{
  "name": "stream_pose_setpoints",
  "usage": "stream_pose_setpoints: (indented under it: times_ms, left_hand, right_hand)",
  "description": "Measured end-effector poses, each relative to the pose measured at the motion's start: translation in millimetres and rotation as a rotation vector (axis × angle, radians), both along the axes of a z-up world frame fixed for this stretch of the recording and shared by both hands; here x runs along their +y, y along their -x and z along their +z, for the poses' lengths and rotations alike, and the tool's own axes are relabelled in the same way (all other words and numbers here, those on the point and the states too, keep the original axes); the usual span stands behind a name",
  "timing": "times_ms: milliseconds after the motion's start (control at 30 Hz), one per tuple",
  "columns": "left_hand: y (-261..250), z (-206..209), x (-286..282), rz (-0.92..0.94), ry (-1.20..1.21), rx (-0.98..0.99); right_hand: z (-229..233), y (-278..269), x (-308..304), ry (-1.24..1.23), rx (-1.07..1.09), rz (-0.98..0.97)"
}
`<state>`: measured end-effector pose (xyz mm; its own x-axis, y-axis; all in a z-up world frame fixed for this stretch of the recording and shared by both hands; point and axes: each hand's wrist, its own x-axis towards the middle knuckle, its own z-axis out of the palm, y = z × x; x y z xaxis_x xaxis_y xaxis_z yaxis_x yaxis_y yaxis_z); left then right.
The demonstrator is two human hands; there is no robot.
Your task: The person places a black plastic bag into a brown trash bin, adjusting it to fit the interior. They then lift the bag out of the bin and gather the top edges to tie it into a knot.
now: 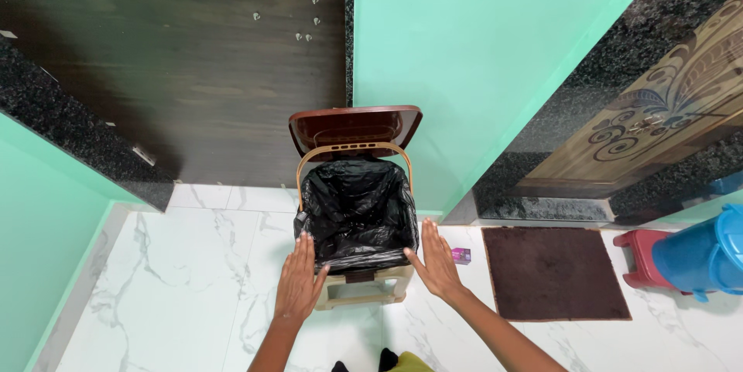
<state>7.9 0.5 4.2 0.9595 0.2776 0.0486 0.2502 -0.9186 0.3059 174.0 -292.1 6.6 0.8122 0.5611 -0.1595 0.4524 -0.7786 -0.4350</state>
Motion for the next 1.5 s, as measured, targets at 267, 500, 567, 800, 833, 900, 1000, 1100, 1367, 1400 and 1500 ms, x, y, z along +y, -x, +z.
stream_pose_setpoints:
  times_ms: [267, 500, 567, 800, 833, 900, 1000, 1100, 1367, 1400, 1500]
  left_hand:
    - [-24.3, -0.6, -6.6, 0.072, 0.123, 0.023]
    - [-9.6, -5.7, -3.7, 0.095, 0.187, -0.013]
    - [-12.6, -4.3, -2.4, 0.108, 0.172, -0.024]
    - [-29.0, -14.1, -11.9, 0.112, 0.130, -0.009]
    - [-26.5, -17.2, -11.6, 0.107, 0.129, -0.022]
    - [-22.1, -21.8, -10.2, 0.097, 0.129, -0.046]
    - [-15.9, -22.3, -4.0, 0.125, 0.143, -0.023]
    - [-12.8, -18.2, -1.3, 0.145, 0.082, -0.056]
    - [-21.9, -11.7, -12.7, 0.154, 0.223, -0.028]
    - [-20.9, -13.0, -12.6, 0.170, 0.292, -0.038]
    - [-17.5, -21.1, -6.5, 0.229, 0.432, -0.037]
  right_hand:
    - [-15.3, -10.2, 22.5, -0.085, 0.111, -0.004]
    - [-34.1, -14.3, 4.8, -0.148, 0.190, -0.108]
    - [-31.3, -19.0, 6.1, -0.194, 0.166, -0.103]
    - [-20.1, -22.2, 25.3, -0.223, 0.185, -0.076]
    - [-22.9, -21.6, 24.2, -0.228, 0.202, -0.091]
    - [-27.9, -21.8, 16.7, -0.187, 0.315, -0.179]
    - [-26.1, -25.1, 9.8, -0.207, 0.356, -0.258]
    - [-23.4, -28.5, 10.7, -0.288, 0.262, -0.224]
    - [-23.8, -22.3, 23.1, -0.270, 0.240, -0.105]
    - [-23.1, -20.3, 21.9, -0.252, 0.280, -0.137]
    - [-24.0, -20.1, 14.1, -0.191, 0.388, -0.209]
